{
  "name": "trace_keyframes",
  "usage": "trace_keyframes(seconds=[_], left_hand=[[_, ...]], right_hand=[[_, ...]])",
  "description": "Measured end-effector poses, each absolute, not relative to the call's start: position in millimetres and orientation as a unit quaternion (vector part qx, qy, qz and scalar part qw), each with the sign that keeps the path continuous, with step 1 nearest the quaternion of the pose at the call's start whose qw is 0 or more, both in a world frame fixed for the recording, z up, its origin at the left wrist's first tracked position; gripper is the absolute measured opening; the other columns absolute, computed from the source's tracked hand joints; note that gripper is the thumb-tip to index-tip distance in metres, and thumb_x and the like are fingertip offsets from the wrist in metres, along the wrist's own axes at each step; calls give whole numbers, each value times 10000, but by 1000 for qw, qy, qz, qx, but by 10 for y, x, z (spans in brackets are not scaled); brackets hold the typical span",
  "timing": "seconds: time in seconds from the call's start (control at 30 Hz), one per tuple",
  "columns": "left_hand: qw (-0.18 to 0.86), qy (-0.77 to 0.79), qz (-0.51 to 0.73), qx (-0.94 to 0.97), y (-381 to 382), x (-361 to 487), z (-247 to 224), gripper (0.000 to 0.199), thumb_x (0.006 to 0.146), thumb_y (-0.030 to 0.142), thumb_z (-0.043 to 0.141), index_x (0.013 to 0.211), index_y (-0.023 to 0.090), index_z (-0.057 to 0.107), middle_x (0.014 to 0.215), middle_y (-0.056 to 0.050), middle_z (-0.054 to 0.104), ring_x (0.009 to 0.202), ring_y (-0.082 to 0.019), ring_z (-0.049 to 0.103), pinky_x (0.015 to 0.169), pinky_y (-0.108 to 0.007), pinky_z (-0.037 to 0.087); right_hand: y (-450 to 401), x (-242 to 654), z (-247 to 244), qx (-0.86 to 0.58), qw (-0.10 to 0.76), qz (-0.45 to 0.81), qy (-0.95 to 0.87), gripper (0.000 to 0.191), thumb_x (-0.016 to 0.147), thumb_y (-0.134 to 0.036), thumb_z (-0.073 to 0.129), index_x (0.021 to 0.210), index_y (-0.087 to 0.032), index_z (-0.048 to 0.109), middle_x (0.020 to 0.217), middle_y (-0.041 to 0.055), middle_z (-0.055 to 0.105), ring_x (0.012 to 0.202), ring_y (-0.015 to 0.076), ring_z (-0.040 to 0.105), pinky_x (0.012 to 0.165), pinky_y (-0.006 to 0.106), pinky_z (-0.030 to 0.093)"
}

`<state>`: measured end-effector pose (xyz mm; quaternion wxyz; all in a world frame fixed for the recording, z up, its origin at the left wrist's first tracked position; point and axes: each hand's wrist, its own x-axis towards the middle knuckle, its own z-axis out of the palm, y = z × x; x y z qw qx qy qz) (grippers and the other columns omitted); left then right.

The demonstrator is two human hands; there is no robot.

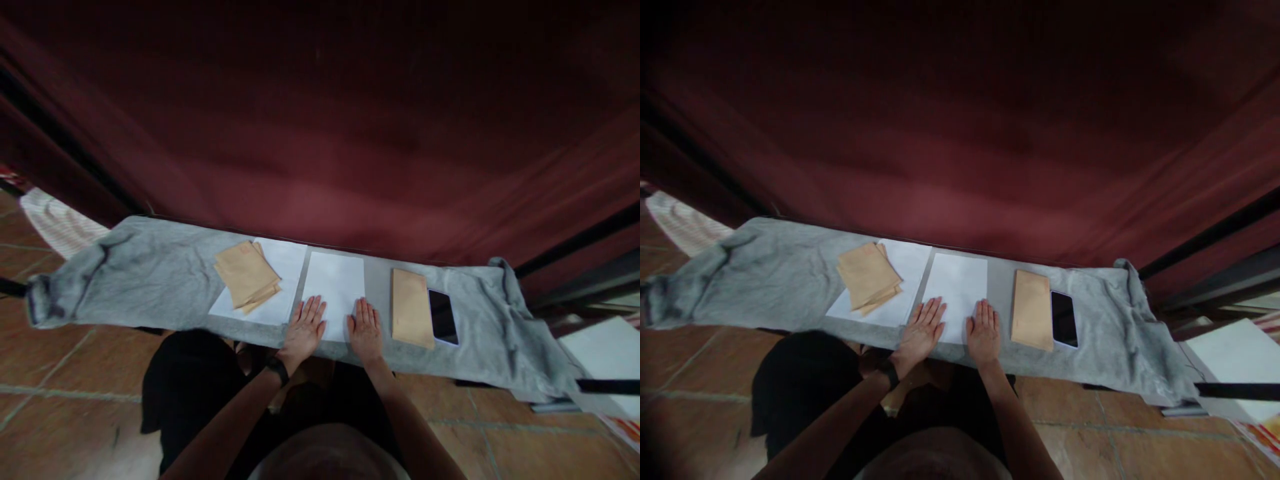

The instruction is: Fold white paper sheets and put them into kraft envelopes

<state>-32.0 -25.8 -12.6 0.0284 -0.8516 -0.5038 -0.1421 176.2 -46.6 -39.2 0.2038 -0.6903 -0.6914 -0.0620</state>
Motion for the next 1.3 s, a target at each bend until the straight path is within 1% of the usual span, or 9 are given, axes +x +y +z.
trace_keyframes(seconds=[0.1,0.23,0.5,0.67,0.87,1.0,1.13,1.2,1.3], left_hand=[[23,-452,-134,-881,-275,-352,-67,523,1024,286,375,1542,221,385,1628,-70,332,1508,-231,308,1247,-479,247],[12,-424,-130,-896,-284,-391,-53,483,1034,305,378,1508,233,440,1599,-61,400,1481,-218,367,1244,-467,254],[11,-423,-142,-895,-288,-397,-89,464,1042,324,371,1484,230,476,1576,-60,439,1473,-215,381,1244,-461,250],[15,-419,-156,-895,-284,-407,-124,472,1033,310,378,1491,236,466,1569,-69,448,1471,-212,385,1248,-467,233],[19,-414,-148,-898,-271,-385,-71,475,1028,294,377,1480,194,481,1574,-93,438,1481,-228,366,1246,-466,236],[12,-402,-139,-905,-326,-307,-48,501,1013,280,395,1499,168,447,1599,-102,397,1508,-226,309,1260,-467,202],[-30,-374,-120,-919,-436,-235,-139,556,978,232,416,1526,143,398,1561,-129,456,1495,-204,337,1262,-451,201],[-50,-375,-114,-919,-469,-226,-183,573,969,221,412,1536,145,381,1555,-126,465,1487,-197,354,1261,-438,202],[-64,-376,-116,-917,-469,-238,-198,581,975,244,413,1547,156,363,1562,-108,460,1490,-190,346,1262,-417,197]], right_hand=[[-472,1757,-370,-693,201,-61,-689,563,1047,-326,304,1534,-54,380,1557,207,433,1431,292,414,1169,496,302],[-478,1757,-355,-691,203,-65,-691,563,1049,-332,305,1526,-45,392,1540,217,452,1425,300,421,1171,507,301],[-475,1758,-360,-687,212,-66,-692,567,1048,-335,294,1527,-49,393,1534,217,462,1400,311,454,1157,521,321],[-478,1756,-352,-683,227,-58,-692,562,1046,-318,292,1536,-58,378,1538,220,453,1402,309,454,1157,535,317],[-512,1743,-276,-692,204,-51,-691,549,1055,-318,292,1510,-37,415,1537,215,456,1408,308,451,1164,510,320],[-657,1578,-191,-655,189,-21,-732,538,1065,-307,283,1536,-65,376,1585,171,399,1472,263,366,1189,468,306],[-834,1383,-166,-594,180,12,-784,517,1073,-300,294,1560,-137,346,1605,94,386,1498,186,321,1224,397,267],[-882,1345,-182,-593,182,8,-784,513,1071,-295,312,1565,-157,338,1608,92,381,1495,187,327,1229,405,255],[-900,1357,-216,-601,181,-4,-779,518,1068,-316,346,1563,-165,347,1606,113,377,1487,218,347,1218,435,265]])
